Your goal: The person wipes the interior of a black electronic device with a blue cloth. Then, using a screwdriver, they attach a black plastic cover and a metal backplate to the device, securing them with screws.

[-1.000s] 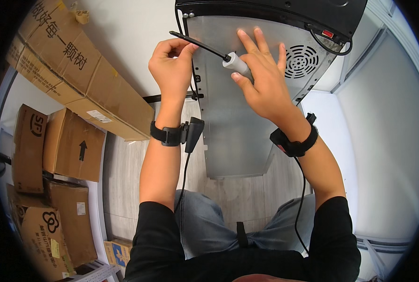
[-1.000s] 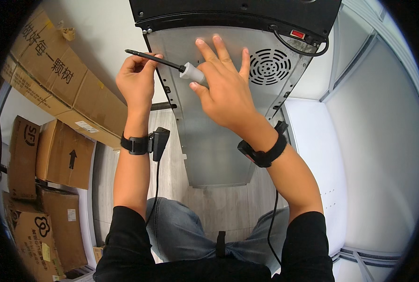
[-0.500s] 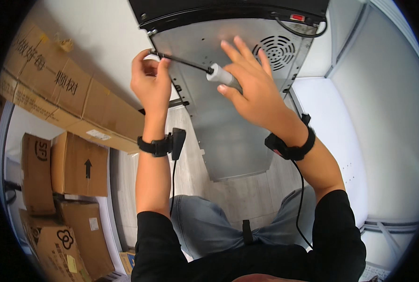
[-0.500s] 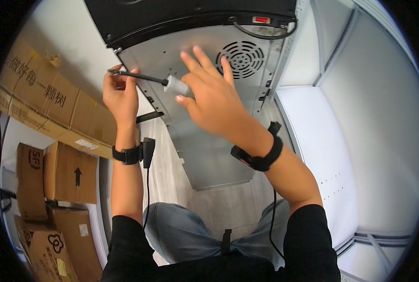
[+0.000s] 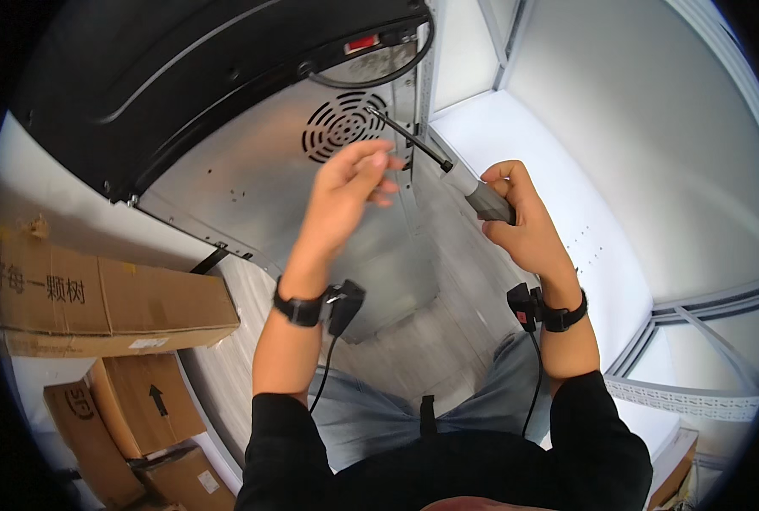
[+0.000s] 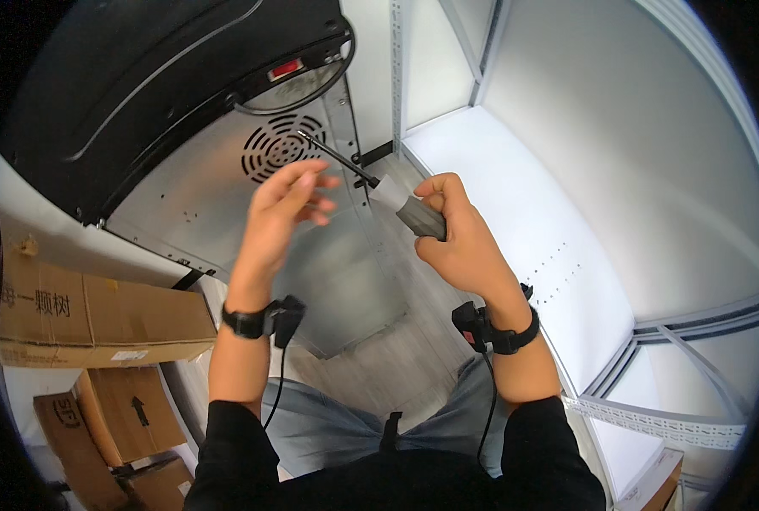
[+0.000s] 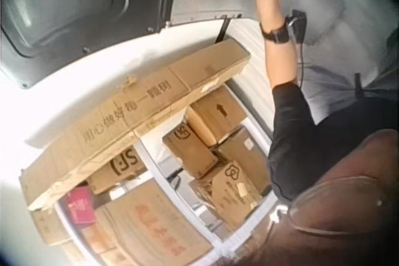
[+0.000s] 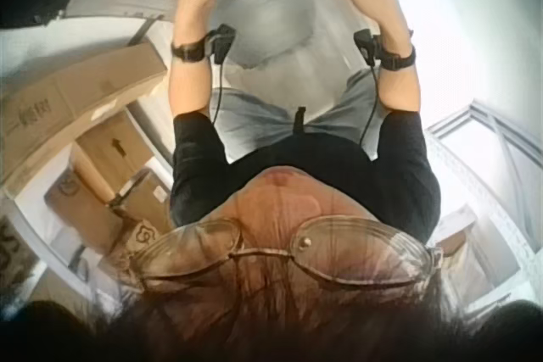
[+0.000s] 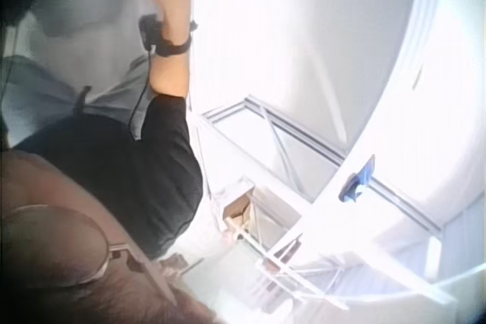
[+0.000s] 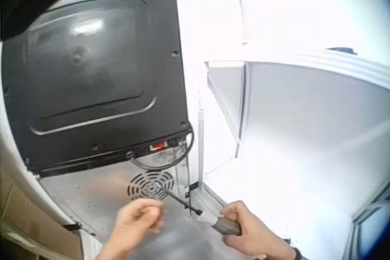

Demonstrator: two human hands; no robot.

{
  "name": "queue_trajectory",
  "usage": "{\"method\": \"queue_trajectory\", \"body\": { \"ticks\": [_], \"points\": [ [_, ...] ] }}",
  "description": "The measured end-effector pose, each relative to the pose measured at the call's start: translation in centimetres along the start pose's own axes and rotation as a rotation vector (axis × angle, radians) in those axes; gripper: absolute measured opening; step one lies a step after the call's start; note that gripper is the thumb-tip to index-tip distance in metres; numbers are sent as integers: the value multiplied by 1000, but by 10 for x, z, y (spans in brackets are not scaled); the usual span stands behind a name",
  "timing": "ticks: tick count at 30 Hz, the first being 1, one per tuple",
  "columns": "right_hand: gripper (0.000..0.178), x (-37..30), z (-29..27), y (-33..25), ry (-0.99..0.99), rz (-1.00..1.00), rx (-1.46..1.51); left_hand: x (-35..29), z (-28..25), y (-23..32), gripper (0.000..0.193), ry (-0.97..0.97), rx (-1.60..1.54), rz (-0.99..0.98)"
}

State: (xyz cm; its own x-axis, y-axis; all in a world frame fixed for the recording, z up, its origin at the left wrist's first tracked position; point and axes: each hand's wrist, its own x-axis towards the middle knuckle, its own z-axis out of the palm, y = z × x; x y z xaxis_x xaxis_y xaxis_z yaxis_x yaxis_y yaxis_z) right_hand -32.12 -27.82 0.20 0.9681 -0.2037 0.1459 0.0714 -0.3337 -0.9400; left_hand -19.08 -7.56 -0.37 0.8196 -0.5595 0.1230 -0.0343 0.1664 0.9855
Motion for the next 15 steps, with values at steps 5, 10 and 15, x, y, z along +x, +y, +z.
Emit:
{"method": "queue_trajectory", "body": {
  "ticks": [5, 10, 15],
  "points": [
    [41, -12, -8, -15, 132, -59, -66, 46, 39, -6, 33, -51, -336, 24],
    [38, -21, -6, -14, 401, -271, -232, 60, 53, -7, 36, -89, -445, 13],
    [38, -28, 0, -18, 464, -289, -198, 62, 57, -3, 39, -96, -419, 40]
  ]
}}
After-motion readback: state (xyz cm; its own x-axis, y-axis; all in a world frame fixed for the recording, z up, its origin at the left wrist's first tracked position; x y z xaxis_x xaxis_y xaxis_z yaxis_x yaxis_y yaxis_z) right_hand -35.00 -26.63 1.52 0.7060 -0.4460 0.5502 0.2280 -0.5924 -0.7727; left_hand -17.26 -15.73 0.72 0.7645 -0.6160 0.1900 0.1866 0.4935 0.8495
